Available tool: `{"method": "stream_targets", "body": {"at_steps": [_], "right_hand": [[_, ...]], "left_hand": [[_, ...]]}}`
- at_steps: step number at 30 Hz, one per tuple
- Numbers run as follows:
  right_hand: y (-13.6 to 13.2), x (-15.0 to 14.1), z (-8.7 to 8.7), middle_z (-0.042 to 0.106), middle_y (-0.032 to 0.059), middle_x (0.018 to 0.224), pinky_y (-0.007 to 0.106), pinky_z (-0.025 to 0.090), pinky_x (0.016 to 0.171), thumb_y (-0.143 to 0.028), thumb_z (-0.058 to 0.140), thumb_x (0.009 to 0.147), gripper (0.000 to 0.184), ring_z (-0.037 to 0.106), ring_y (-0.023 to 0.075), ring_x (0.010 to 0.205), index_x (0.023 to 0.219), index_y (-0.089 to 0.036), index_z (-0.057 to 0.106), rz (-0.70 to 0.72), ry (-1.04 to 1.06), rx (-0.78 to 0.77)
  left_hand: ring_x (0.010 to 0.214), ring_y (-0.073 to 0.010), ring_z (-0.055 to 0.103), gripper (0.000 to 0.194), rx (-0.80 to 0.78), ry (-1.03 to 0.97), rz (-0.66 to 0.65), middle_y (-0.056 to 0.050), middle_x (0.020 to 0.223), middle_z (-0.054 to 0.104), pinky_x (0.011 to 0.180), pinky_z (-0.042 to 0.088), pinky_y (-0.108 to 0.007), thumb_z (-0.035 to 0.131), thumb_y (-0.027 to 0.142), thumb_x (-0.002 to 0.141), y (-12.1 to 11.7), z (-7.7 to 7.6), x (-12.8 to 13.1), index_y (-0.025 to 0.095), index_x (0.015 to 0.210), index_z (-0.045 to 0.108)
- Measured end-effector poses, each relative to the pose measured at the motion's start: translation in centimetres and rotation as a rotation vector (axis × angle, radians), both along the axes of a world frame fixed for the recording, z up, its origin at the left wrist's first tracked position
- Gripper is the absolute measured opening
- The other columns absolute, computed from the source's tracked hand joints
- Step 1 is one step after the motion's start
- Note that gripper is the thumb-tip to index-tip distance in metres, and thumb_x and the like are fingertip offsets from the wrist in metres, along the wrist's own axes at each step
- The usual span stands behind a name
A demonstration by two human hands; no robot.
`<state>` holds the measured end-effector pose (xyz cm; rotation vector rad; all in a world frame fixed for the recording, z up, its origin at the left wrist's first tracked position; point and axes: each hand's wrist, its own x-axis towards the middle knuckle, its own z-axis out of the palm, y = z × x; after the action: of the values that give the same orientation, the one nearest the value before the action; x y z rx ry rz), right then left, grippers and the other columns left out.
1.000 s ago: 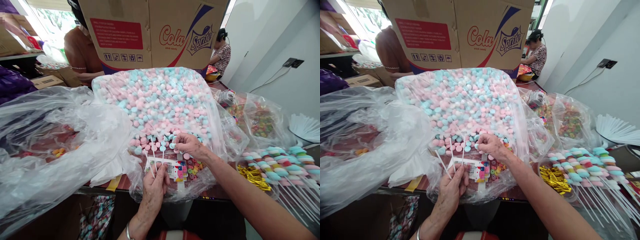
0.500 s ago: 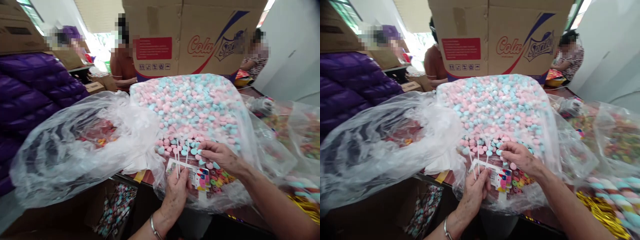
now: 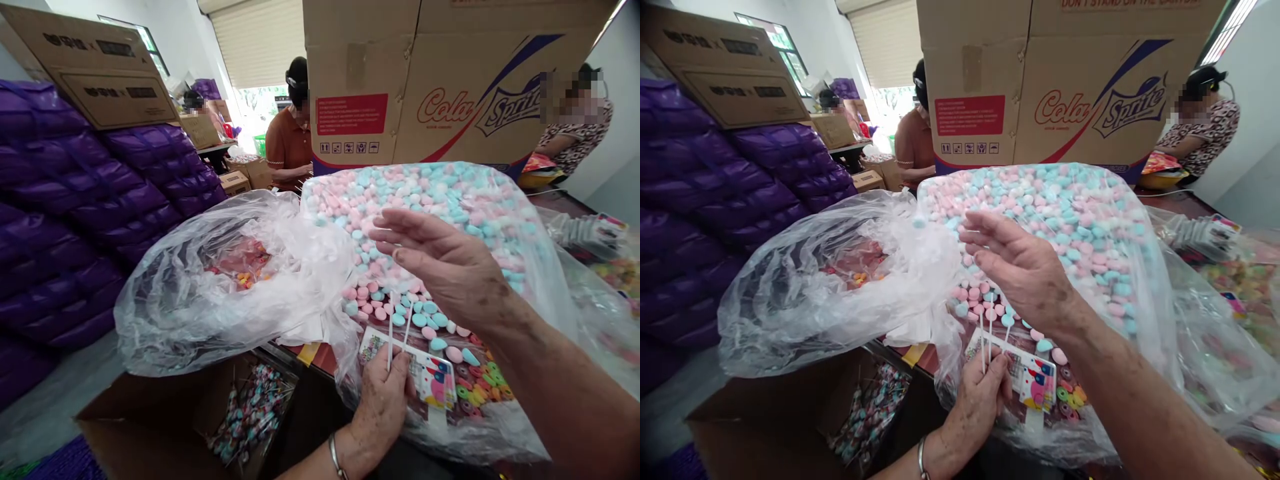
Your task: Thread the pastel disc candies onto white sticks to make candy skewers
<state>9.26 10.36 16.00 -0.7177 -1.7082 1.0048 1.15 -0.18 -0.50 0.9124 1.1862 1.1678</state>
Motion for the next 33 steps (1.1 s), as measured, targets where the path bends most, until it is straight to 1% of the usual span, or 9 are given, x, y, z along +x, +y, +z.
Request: {"method": "stream_targets", "body": {"at_steps": [2, 4, 7, 10, 16, 22, 26, 29, 33], "right_hand": [[-0.3, -0.7, 0.2, 0.069, 0.0041, 0.119, 0.040, 0.053, 0.095, -0.036, 0.062, 0.087, 0.036, 0.066, 0.0217, 0.108, 0.122, -0.028, 0.065, -0.003, -0.022, 0.021], [-0.9, -0.3, -0.5, 0.072, 0.0043, 0.111, 0.038, 0.053, 0.094, -0.034, 0.060, 0.088, 0.027, 0.067, 0.0220, 0.103, 0.112, -0.025, 0.070, -0.048, -0.167, 0.004], [-2.1, 1.7, -2.2, 0.074, 0.0041, 0.100, 0.034, 0.056, 0.085, -0.036, 0.056, 0.090, 0.023, 0.068, 0.0220, 0.094, 0.098, -0.024, 0.075, -0.098, -0.347, -0.050], [-3.5, 4.3, -4.0, 0.075, 0.0053, 0.093, 0.030, 0.058, 0.072, -0.046, 0.058, 0.088, 0.028, 0.070, 0.0226, 0.083, 0.092, -0.025, 0.076, -0.147, -0.352, -0.155], [-5.8, 10.2, -7.4, 0.076, 0.0078, 0.093, 0.033, 0.060, 0.069, -0.056, 0.064, 0.081, 0.038, 0.072, 0.0283, 0.087, 0.101, -0.026, 0.074, -0.366, -0.328, -0.289], [-6.1, 14.1, -9.6, 0.075, 0.0060, 0.100, 0.036, 0.059, 0.076, -0.048, 0.059, 0.085, 0.035, 0.072, 0.0252, 0.085, 0.111, -0.025, 0.067, -0.656, -0.410, -0.240], [-5.6, 15.0, -10.9, 0.074, 0.0057, 0.099, 0.038, 0.054, 0.086, -0.038, 0.054, 0.088, 0.024, 0.069, 0.0244, 0.091, 0.098, -0.023, 0.069, -0.582, -0.598, -0.134], [-5.4, 14.9, -11.8, 0.072, 0.0065, 0.102, 0.037, 0.050, 0.089, -0.032, 0.047, 0.093, 0.025, 0.066, 0.0230, 0.095, 0.097, -0.022, 0.069, -0.464, -0.708, -0.068], [-4.8, 14.5, -12.5, 0.069, 0.0079, 0.101, 0.035, 0.048, 0.087, -0.025, 0.044, 0.094, 0.024, 0.063, 0.0224, 0.097, 0.096, -0.021, 0.068, -0.407, -0.879, -0.039]], "left_hand": [[0.049, -0.0100, 0.041, 0.028, 0.007, 0.008, -0.001, 0.005, 0.055, 0.051, 0.054, 0.034, -0.024, 0.049, 0.038, 0.096, 0.0, -0.2, 0.0, 0.020, 0.074, 0.052], [0.050, -0.0105, 0.042, 0.028, 0.008, 0.009, -0.005, 0.005, 0.056, 0.051, 0.054, 0.034, -0.024, 0.050, 0.039, 0.096, 0.0, -0.4, 0.0, 0.020, 0.074, 0.052], [0.049, -0.0109, 0.041, 0.029, 0.004, 0.014, -0.018, 0.005, 0.055, 0.051, 0.052, 0.032, -0.025, 0.049, 0.040, 0.096, -0.1, -0.5, 0.0, 0.021, 0.074, 0.053], [0.048, -0.0117, 0.040, 0.030, 0.007, 0.029, -0.032, 0.004, 0.054, 0.052, 0.050, 0.031, -0.025, 0.049, 0.042, 0.095, -0.1, -0.1, -0.1, 0.021, 0.074, 0.054], [0.046, -0.0114, 0.039, 0.029, -0.016, 0.043, -0.032, 0.004, 0.054, 0.052, 0.047, 0.030, -0.025, 0.048, 0.040, 0.095, -0.1, 0.6, -0.2, 0.022, 0.074, 0.053], [0.041, -0.0077, 0.035, 0.027, -0.028, 0.045, -0.021, 0.006, 0.053, 0.051, 0.041, 0.024, -0.021, 0.050, 0.041, 0.094, 0.4, 0.7, -0.4, 0.020, 0.076, 0.053], [0.035, -0.0064, 0.032, 0.024, -0.057, 0.022, -0.018, 0.008, 0.051, 0.053, 0.037, 0.021, -0.019, 0.053, 0.042, 0.090, 1.0, 0.8, -0.4, 0.019, 0.096, 0.056], [0.034, -0.0050, 0.030, 0.032, -0.087, 0.006, -0.046, 0.008, 0.049, 0.054, 0.036, 0.019, -0.018, 0.060, 0.046, 0.085, 1.1, 1.1, -0.4, 0.017, 0.097, 0.059], [0.034, -0.0039, 0.029, 0.040, -0.107, -0.005, -0.058, 0.007, 0.049, 0.055, 0.035, 0.016, -0.018, 0.067, 0.049, 0.078, 1.1, 1.4, -0.4, 0.014, 0.096, 0.063]]}}
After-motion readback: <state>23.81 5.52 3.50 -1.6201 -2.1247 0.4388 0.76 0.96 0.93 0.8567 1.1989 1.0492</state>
